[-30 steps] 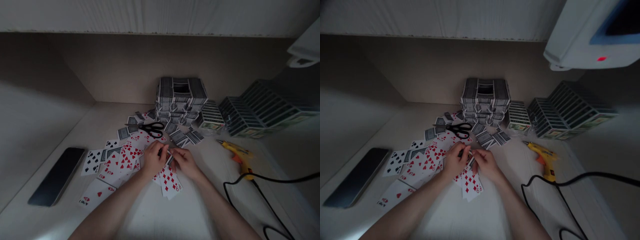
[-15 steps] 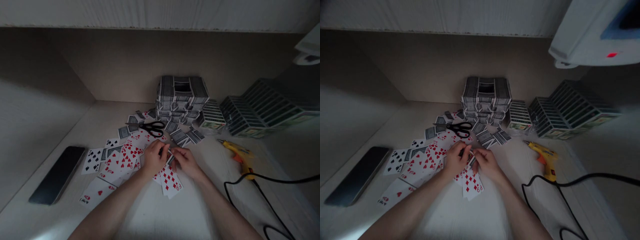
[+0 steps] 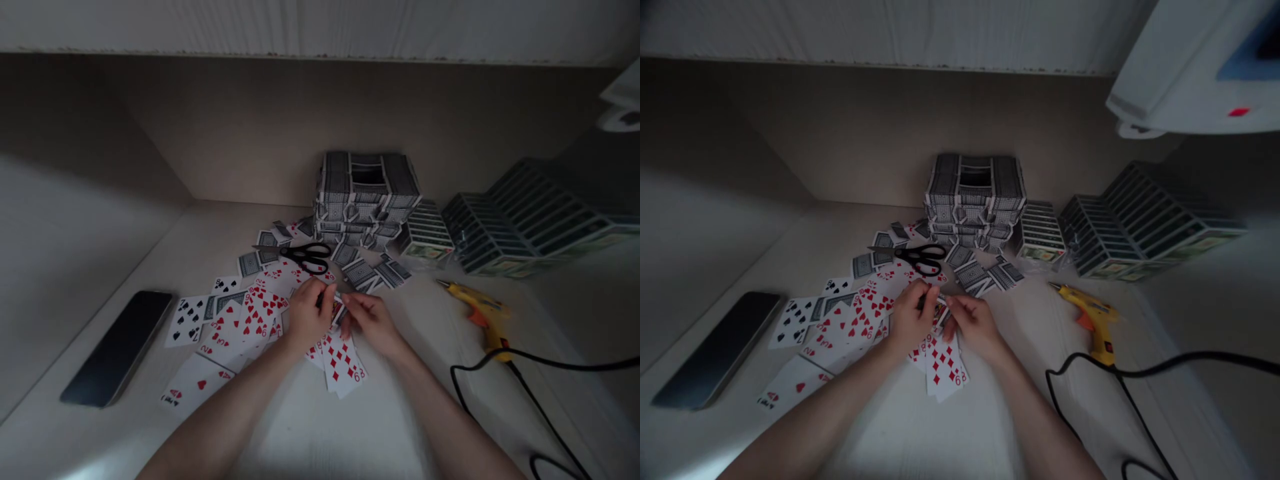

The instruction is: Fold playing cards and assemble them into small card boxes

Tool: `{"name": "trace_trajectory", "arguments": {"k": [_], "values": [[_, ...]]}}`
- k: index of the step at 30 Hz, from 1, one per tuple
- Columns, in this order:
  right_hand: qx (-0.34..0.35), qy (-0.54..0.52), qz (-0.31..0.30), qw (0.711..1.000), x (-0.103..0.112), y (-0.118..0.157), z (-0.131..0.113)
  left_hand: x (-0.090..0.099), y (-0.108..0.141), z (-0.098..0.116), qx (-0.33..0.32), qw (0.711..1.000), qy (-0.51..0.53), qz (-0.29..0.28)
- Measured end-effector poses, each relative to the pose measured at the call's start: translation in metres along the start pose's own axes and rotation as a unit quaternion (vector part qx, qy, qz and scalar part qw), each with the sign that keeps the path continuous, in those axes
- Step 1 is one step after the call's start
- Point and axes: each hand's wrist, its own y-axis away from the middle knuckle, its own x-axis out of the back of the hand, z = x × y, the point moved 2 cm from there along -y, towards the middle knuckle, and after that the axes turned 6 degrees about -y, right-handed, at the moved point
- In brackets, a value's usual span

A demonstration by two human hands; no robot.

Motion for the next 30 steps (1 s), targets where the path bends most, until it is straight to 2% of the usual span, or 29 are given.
{"name": "trace_trajectory", "arguments": {"k": [4,10,17,21,25,30], "values": [[-0.006,-0.007,0.001,1.0,-0.0012,0.0001,0.0,-0.0006,-0.0001,-0.0001,0.0,1.0,0.002,0.001],[0.0,-0.006,0.038,0.999,-0.0032,0.0009,-0.0003,0.0,0.0019,0.0019,-0.056,0.998,-0.016,0.003],[-0.008,-0.042,0.009,0.999,-0.0038,0.0006,-0.0001,0.0014,-0.0002,0.001,0.002,1.0,-0.008,0.012],[-0.017,-0.072,0.004,0.997,-0.0044,-0.0004,0.0005,0.0008,0.0003,0.0008,-0.009,1.0,-0.012,0.01],[0.001,-0.048,0.018,0.999,-0.0035,0.0001,0.0021,0.0007,0.0002,0.0013,-0.05,0.998,-0.031,0.0],[0.063,0.042,0.08,0.994,0.0017,0.0009,0.0088,-0.0008,-0.0022,0.002,-0.055,0.994,-0.083,-0.04]]}}
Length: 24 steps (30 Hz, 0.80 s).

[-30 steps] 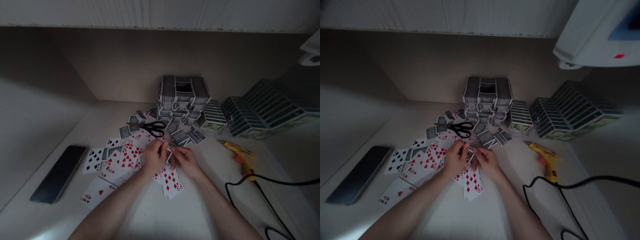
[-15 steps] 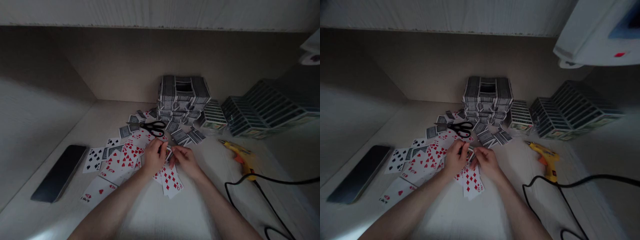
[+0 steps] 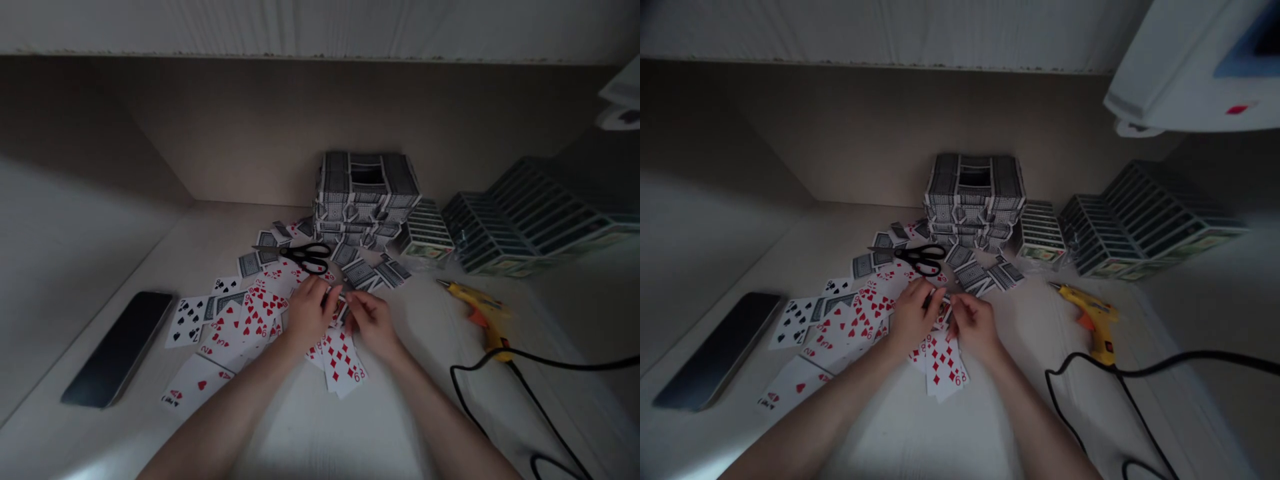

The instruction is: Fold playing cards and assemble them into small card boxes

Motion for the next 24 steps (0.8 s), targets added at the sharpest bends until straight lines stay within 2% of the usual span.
{"name": "trace_trajectory", "arguments": {"k": [3,7,10,13,16,18,21,24], "values": [[0.042,0.061,0.032,0.997,0.003,-0.001,0.005,-0.001,-0.001,0.002,-0.022,1.0,-0.01,-0.018],[0.108,0.117,0.066,0.985,0.004,0.0,0.004,0.001,0.001,0.003,-0.05,0.999,0.008,0.004],[0.097,0.088,0.051,0.99,0.003,0.001,0.0,0.002,0.002,0.001,-0.041,0.997,0.07,0.013],[0.051,0.03,0.033,0.998,0.001,0.003,-0.004,-0.001,0.002,-0.002,0.025,0.984,0.174,-0.015],[0.024,-0.014,0.025,0.999,0.0,0.003,-0.007,-0.008,0.0,-0.005,0.123,0.946,0.292,-0.073],[0.017,-0.035,0.025,0.999,0.0,0.001,-0.008,-0.012,0.0,-0.007,0.169,0.922,0.332,-0.104],[0.011,-0.055,0.04,0.998,0.002,-0.001,-0.007,-0.014,-0.002,-0.01,0.207,0.909,0.345,-0.109],[0.01,-0.085,0.064,0.994,0.006,-0.004,-0.006,-0.014,-0.003,-0.01,0.247,0.871,0.413,-0.099]]}}
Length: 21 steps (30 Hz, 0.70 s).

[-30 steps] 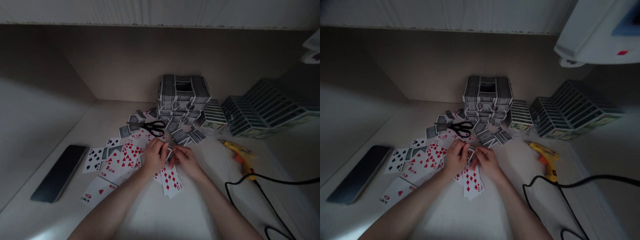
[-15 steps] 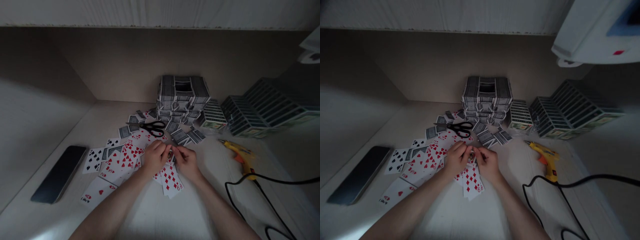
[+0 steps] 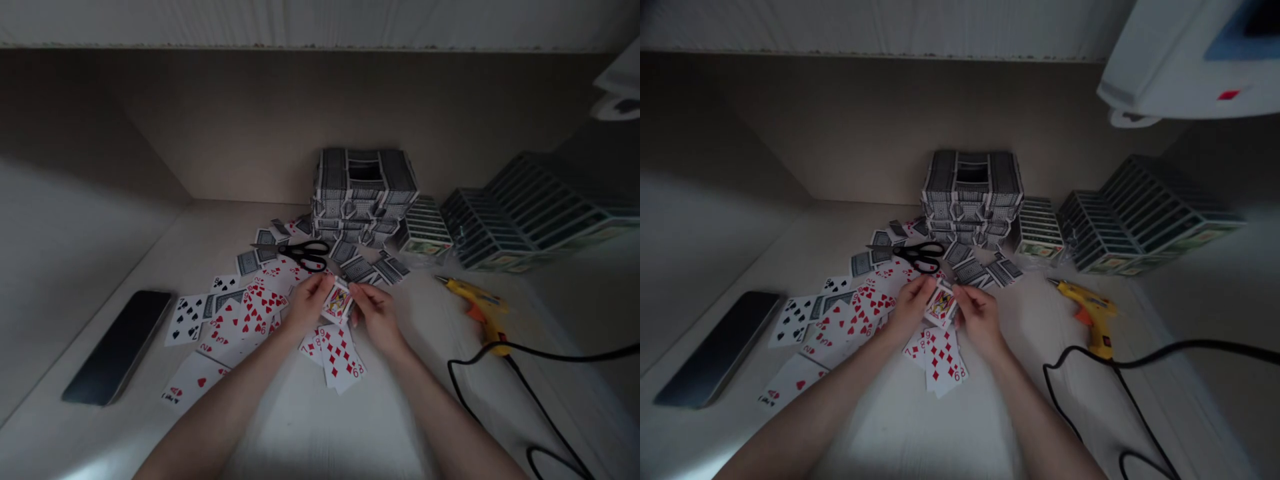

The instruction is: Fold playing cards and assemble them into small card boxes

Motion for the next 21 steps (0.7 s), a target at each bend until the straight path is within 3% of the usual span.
{"name": "trace_trajectory", "arguments": {"k": [5,9,14,17,21], "values": [[-0.014,-0.071,0.035,0.997,0.006,-0.003,0.002,-0.003,-0.002,0.004,0.031,0.995,0.098,0.004],[0.01,-0.014,0.048,0.999,0.008,-0.004,0.002,-0.003,-0.004,0.002,0.044,0.995,0.082,0.033],[0.062,0.032,0.084,0.994,0.01,-0.006,-0.001,-0.002,-0.005,-0.008,0.031,0.999,0.028,0.011],[0.059,0.045,0.069,0.995,0.01,-0.006,-0.001,-0.002,-0.004,-0.009,0.017,1.0,-0.002,-0.004],[0.018,0.0,0.066,0.998,0.01,-0.006,0.003,-0.004,-0.003,-0.002,0.028,0.998,0.047,-0.012]]}}
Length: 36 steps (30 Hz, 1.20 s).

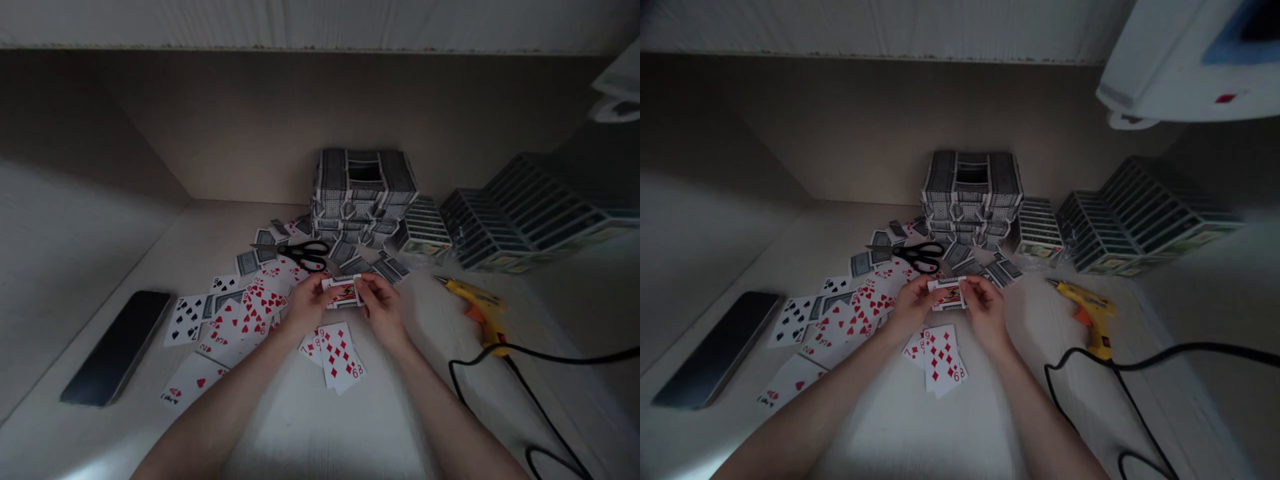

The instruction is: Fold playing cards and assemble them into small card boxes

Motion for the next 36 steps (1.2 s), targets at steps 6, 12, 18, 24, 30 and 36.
{"name": "trace_trajectory", "arguments": {"k": [6,12,18,24,30,36], "values": [[-0.033,-0.027,-0.073,0.996,-0.004,0.002,-0.004,0.002,-0.001,0.006,0.004,0.997,0.076,0.014],[-0.043,-0.045,-0.06,0.996,-0.003,-0.001,0.002,0.005,-0.004,-0.002,-0.007,0.995,0.063,0.074],[-0.056,-0.089,-0.042,0.994,-0.006,-0.001,0.002,0.003,0.0,0.0,-0.034,0.998,0.046,0.034],[-0.106,-0.091,-0.111,0.984,-0.01,0.003,0.001,0.002,0.006,0.006,-0.085,0.989,-0.117,0.031],[-0.125,-0.107,-0.158,0.974,-0.014,0.007,-0.002,0.001,0.01,0.011,-0.1,0.973,-0.204,0.045],[-0.142,-0.103,-0.145,0.974,-0.016,0.008,-0.001,0.001,0.011,0.008,-0.086,0.965,-0.233,0.079]]}}
